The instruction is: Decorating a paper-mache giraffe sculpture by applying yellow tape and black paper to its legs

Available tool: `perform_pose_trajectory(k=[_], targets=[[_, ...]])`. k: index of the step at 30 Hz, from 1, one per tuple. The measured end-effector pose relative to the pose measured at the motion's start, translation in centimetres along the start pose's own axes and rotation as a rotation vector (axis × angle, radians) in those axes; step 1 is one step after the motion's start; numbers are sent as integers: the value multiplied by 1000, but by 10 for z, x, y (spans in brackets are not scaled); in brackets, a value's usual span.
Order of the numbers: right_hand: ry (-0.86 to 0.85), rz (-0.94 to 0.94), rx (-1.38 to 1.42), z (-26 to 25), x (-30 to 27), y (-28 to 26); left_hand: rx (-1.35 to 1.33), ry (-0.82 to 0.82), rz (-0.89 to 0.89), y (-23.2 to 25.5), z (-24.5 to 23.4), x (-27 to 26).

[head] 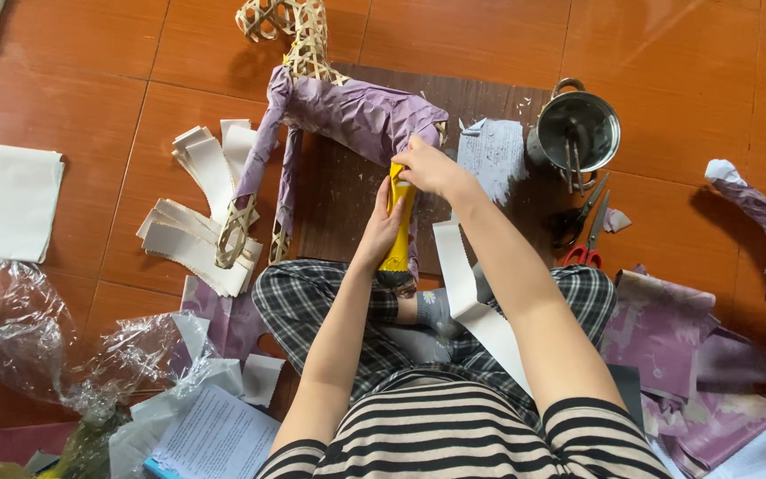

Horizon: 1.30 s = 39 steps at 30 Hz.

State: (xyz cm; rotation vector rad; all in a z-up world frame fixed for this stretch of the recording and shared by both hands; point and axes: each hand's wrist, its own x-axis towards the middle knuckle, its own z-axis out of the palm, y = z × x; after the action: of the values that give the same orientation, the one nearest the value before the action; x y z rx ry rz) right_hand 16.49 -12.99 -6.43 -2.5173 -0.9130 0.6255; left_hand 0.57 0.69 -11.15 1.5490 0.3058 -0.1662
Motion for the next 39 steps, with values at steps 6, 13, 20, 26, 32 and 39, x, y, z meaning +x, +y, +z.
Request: perform_pose_trajectory(k=[6, 13, 20, 26, 32, 39], targets=[[-148, -86, -330, 31, 64, 35, -184, 11, -146, 44, 8, -34], [-76, -90, -143, -17, 11, 0, -62, 11, -194, 61, -41, -81], [352, 231, 1049, 121, -142, -25, -501, 772, 174, -49, -221, -155], [164, 24, 1961, 148, -176, -111, -381, 836, 264, 36, -211, -118], [811, 240, 1798, 15, -180, -95, -286, 533, 149, 78, -166, -97], [1047, 361, 1702, 33, -243, 11, -299, 323, -182, 73, -95, -98]])
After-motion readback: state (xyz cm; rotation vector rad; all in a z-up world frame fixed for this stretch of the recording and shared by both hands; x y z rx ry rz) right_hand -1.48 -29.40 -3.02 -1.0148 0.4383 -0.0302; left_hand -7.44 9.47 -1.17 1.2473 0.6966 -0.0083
